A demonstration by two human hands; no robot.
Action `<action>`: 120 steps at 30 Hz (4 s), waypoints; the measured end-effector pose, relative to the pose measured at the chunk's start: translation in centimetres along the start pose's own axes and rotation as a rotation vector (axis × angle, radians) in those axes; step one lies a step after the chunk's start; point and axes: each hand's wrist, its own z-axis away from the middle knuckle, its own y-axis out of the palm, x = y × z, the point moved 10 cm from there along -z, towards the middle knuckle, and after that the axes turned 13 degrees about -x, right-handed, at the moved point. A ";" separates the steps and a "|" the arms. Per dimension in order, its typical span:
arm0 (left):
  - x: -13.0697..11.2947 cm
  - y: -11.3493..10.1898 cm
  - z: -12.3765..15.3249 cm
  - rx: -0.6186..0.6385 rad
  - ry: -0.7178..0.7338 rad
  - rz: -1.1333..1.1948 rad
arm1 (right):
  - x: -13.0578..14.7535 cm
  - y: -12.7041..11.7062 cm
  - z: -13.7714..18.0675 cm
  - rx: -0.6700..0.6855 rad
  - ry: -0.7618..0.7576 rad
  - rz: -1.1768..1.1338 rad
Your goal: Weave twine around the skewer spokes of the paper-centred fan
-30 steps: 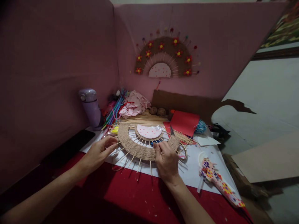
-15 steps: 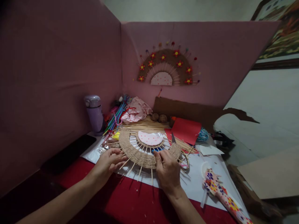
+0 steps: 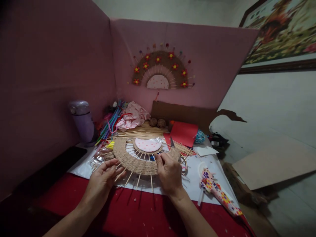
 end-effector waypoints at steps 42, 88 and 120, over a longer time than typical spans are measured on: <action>-9.3 10.5 -0.7 0.631 -0.047 -0.103 | 1.1 -7.6 -6.0 0.481 0.529 -0.353; -21.9 14.4 5.3 0.201 1.383 -0.664 | 5.8 -4.1 -3.2 0.377 0.314 -0.352; -20.0 12.2 0.7 0.545 0.681 -0.551 | 2.4 -0.4 0.8 0.535 0.520 -0.801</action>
